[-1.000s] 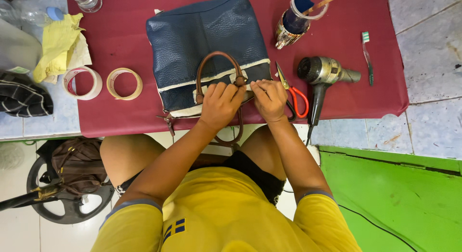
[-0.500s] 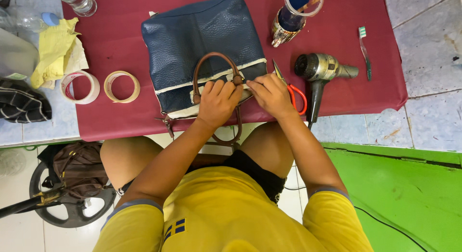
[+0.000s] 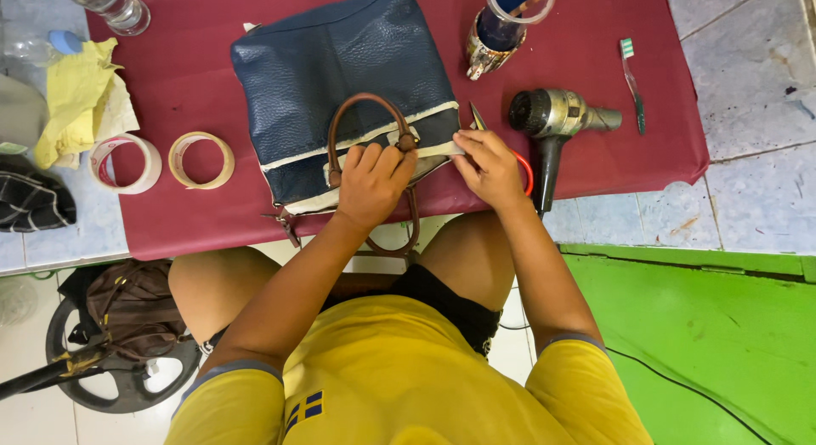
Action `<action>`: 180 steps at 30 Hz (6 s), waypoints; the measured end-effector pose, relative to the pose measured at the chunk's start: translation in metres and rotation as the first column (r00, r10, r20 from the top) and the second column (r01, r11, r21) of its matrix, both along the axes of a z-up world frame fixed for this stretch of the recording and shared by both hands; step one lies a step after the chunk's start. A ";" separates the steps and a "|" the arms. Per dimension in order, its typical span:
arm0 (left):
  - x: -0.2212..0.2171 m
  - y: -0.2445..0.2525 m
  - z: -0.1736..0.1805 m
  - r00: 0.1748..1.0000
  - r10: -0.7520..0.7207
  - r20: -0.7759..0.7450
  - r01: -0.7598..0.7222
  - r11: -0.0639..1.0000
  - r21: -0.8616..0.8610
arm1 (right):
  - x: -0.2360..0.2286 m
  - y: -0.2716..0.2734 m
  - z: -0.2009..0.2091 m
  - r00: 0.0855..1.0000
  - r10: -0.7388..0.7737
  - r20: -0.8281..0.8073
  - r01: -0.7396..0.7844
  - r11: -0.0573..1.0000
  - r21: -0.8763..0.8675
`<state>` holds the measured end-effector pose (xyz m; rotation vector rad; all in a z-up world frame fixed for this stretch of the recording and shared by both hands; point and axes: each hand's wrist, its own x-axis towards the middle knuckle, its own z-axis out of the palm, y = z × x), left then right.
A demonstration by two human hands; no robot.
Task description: The person applies masking tape along the top edge of a dark blue handbag, smoothing it down with both hands. They then use scissors to trim the excess tape and continue pressing the tape onto the bag's surface.
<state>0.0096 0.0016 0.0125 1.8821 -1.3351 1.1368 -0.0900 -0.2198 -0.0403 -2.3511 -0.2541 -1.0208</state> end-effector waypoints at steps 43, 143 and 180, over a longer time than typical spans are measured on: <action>-0.002 -0.003 -0.020 1.000 -0.005 -0.018 0.006 0.999 0.037 | 0.008 0.019 -0.023 0.931 -0.255 0.262 0.313 0.927 -0.206; -0.011 0.170 -0.097 0.700 0.370 -0.610 -0.335 0.925 0.177 | 0.044 0.223 -0.001 0.985 -0.132 -0.107 0.109 0.974 -0.201; -0.001 0.172 -0.075 0.481 0.487 -0.729 -0.191 0.870 0.455 | 0.049 0.223 -0.024 0.936 -0.187 -0.299 0.097 0.951 -0.292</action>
